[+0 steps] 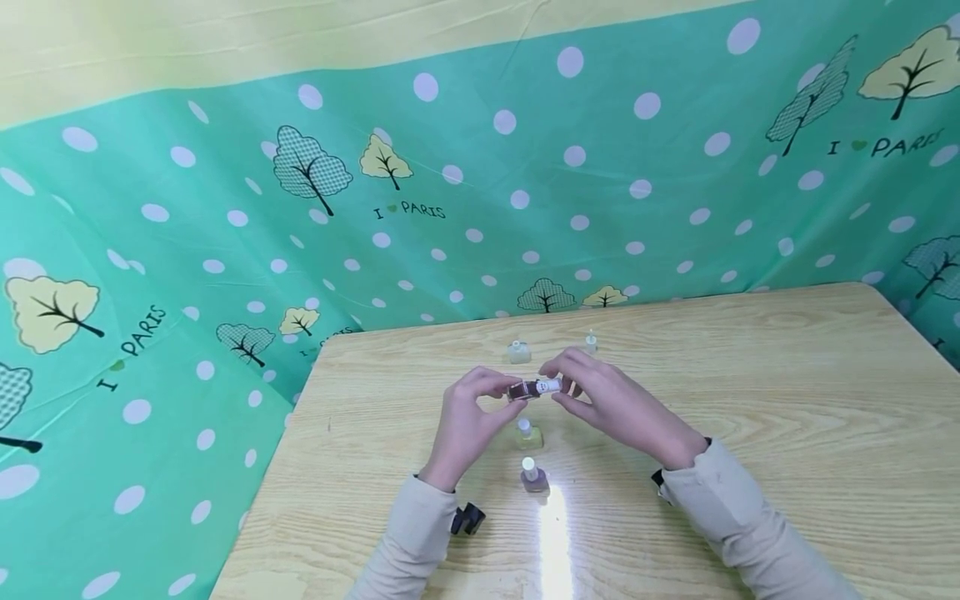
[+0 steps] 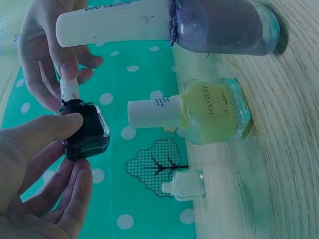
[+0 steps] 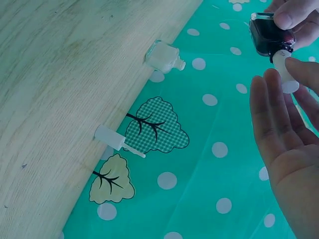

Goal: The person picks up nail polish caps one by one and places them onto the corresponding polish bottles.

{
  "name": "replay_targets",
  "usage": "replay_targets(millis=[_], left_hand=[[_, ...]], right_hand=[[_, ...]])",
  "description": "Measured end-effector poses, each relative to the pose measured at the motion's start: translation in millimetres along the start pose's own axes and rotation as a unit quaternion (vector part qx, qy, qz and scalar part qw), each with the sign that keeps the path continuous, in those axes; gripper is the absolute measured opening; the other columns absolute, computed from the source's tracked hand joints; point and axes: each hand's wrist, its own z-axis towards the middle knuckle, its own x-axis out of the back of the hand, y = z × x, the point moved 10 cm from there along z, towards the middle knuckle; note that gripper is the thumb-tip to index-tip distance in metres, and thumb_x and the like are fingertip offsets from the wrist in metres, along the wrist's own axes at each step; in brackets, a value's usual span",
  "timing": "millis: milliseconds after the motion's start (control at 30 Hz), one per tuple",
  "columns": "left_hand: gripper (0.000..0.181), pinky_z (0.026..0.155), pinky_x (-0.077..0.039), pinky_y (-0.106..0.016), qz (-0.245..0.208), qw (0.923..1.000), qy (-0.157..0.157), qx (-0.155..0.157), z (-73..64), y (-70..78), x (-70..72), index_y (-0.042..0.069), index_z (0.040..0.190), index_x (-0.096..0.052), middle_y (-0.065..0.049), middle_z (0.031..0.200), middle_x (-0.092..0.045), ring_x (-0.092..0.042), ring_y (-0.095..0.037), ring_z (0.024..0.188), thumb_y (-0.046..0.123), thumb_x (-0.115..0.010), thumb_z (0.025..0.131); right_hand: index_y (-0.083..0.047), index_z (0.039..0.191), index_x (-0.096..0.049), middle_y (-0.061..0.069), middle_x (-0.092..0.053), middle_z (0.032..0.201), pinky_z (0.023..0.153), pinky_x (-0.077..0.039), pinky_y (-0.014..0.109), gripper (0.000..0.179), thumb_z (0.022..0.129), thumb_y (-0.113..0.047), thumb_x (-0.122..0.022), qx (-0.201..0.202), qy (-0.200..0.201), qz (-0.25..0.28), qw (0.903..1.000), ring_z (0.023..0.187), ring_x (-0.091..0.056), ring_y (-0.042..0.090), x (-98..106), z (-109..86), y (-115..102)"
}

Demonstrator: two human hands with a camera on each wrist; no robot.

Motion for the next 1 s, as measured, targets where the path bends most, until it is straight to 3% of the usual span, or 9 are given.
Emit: replay_targets(millis=[267,567,733,867,1000], left_hand=[[0.024,0.079,-0.055,-0.02,0.002,0.9999,0.004,-0.011,-0.3,1.8,1.2,0.015,0.103,-0.077,0.003,0.099,-0.07,-0.068,-0.018,0.087,0.017,-0.083,0.08],[0.023,0.078,-0.054,-0.021,-0.002,0.9997,0.004,-0.026,-1.5,8.4,3.8,0.015,0.103,-0.078,0.003,0.099,-0.07,-0.067,-0.019,0.089,0.017,-0.083,0.081],[0.022,0.078,-0.053,-0.02,0.0,0.9994,0.004,-0.034,-3.8,14.8,4.2,0.015,0.103,-0.078,0.003,0.098,-0.071,-0.066,-0.015,0.088,0.018,-0.083,0.081],[0.022,0.077,-0.053,-0.018,0.001,0.9993,0.003,-0.038,-5.2,17.7,3.7,0.015,0.103,-0.078,0.003,0.099,-0.071,-0.066,-0.014,0.089,0.018,-0.083,0.081],[0.022,0.077,-0.053,-0.018,0.005,0.9993,0.002,-0.037,-5.5,17.7,3.8,0.016,0.103,-0.078,0.004,0.099,-0.071,-0.067,-0.013,0.09,0.018,-0.083,0.081]], right_hand=[[-0.011,0.109,-0.066,-0.002,-0.066,0.108,0.071,-0.058,0.024,0.023,0.089,-0.001,-0.07,0.011,0.019,0.002,0.9998,0.083,-0.063,0.005,2,0.3,-1],[-0.019,0.103,-0.07,-0.011,-0.066,0.098,0.07,-0.055,0.027,0.009,0.099,-0.018,-0.061,-0.021,0.017,-0.012,0.9996,0.084,-0.059,0.002,4,2.5,3],[-0.021,0.089,-0.069,-0.013,-0.062,0.079,0.06,-0.046,0.023,0.018,0.102,-0.024,-0.057,-0.057,0.017,-0.032,0.9977,0.067,-0.051,0.002,3,3.8,9],[-0.023,0.075,-0.061,-0.013,-0.049,0.064,0.055,-0.037,0.022,0.029,0.103,-0.025,-0.054,-0.073,0.015,-0.039,0.9965,0.056,-0.038,0.003,2,4.9,12],[-0.023,0.068,-0.054,-0.012,-0.039,0.058,0.054,-0.035,0.022,0.038,0.105,-0.03,-0.05,-0.086,0.005,-0.034,0.9957,0.053,-0.033,0.003,-1,4.6,14]])
